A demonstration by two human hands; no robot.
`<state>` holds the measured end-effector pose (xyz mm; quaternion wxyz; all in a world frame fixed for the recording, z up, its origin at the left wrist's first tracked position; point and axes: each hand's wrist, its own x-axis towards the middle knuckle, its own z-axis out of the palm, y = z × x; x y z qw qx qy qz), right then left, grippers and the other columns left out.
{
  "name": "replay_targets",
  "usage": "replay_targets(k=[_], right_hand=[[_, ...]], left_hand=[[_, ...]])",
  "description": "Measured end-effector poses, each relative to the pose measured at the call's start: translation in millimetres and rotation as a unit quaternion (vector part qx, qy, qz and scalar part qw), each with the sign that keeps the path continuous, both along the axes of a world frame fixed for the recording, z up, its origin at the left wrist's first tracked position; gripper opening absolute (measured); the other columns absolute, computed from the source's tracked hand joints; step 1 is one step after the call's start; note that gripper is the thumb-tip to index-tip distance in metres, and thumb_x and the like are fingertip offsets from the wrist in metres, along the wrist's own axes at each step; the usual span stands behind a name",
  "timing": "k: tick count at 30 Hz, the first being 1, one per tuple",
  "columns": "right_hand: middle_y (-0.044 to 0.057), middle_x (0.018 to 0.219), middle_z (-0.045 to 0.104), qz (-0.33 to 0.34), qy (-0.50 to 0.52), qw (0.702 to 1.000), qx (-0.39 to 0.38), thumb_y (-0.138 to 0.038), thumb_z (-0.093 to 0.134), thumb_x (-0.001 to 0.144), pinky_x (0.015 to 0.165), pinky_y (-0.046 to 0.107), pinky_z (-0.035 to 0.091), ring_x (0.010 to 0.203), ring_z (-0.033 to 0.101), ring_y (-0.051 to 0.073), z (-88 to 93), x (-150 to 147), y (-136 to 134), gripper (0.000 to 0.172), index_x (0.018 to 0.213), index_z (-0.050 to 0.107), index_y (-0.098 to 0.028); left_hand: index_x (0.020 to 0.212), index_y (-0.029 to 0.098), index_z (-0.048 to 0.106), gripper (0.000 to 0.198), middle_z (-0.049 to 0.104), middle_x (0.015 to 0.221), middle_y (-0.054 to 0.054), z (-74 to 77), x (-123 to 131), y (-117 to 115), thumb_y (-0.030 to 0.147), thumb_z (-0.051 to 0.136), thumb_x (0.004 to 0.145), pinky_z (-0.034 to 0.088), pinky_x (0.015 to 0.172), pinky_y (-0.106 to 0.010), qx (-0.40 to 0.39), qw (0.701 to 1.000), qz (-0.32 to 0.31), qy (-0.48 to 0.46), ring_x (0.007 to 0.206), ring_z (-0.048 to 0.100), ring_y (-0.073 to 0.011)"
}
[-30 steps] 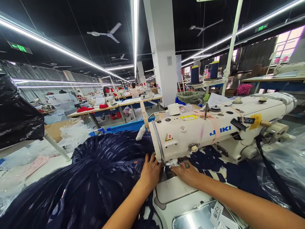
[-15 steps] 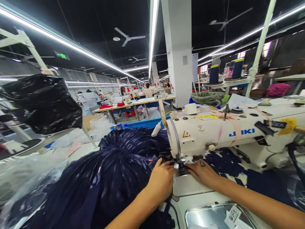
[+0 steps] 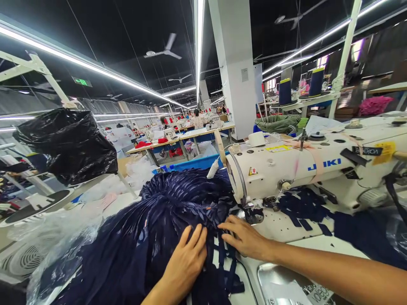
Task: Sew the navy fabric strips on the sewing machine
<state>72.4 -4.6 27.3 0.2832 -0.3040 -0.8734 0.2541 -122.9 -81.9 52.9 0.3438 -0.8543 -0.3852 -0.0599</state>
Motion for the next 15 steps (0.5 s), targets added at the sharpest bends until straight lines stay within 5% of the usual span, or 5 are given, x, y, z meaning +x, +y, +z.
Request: replay_targets(k=[4,8,12,15], right_hand=[[0.012,0.11,0.054,-0.099,0.026,0.992,-0.072,-0.028,0.044,0.085,0.09,0.033,0.036,0.105,0.048,0.022,-2.0,-39.7,30.8,0.034,0.114,0.051,-0.013],[0.018,0.112,0.054,-0.178,0.031,0.978,-0.106,-0.02,0.033,0.089,0.09,0.036,0.035,0.107,0.049,0.024,2.3,-72.1,63.2,0.034,0.117,0.046,-0.007],[0.019,0.111,0.056,-0.206,0.024,0.972,-0.113,-0.019,0.035,0.088,0.087,0.035,0.037,0.106,0.05,0.025,9.3,-77.4,74.1,0.034,0.116,0.046,-0.004],[0.012,0.115,0.055,-0.172,0.021,0.98,-0.094,-0.024,0.042,0.086,0.088,0.029,0.038,0.108,0.05,0.02,13.0,-52.7,59.4,0.035,0.118,0.048,-0.011]], left_hand=[[0.057,0.019,0.05,0.038,0.05,0.051,0.0,-27.9,18.1,-2.1,0.021,0.03,0.09,0.039,0.056,-0.027,-0.111,0.982,-0.063,-0.142,0.052,0.049,-0.0138],[0.05,0.021,0.042,0.047,0.04,0.041,0.003,-52.4,43.8,9.4,0.032,0.026,0.092,0.032,0.046,-0.024,-0.192,0.957,-0.118,-0.185,0.038,0.037,-0.0103],[0.053,0.02,0.043,0.036,0.046,0.045,0.004,-42.6,58.4,46.9,0.032,0.04,0.086,0.033,0.052,-0.025,-0.211,0.945,-0.112,-0.225,0.045,0.043,-0.0115],[0.059,0.02,0.048,0.019,0.054,0.054,0.003,-25.4,57.2,66.8,0.026,0.056,0.074,0.037,0.057,-0.025,-0.251,0.939,-0.085,-0.22,0.057,0.051,-0.0144]])
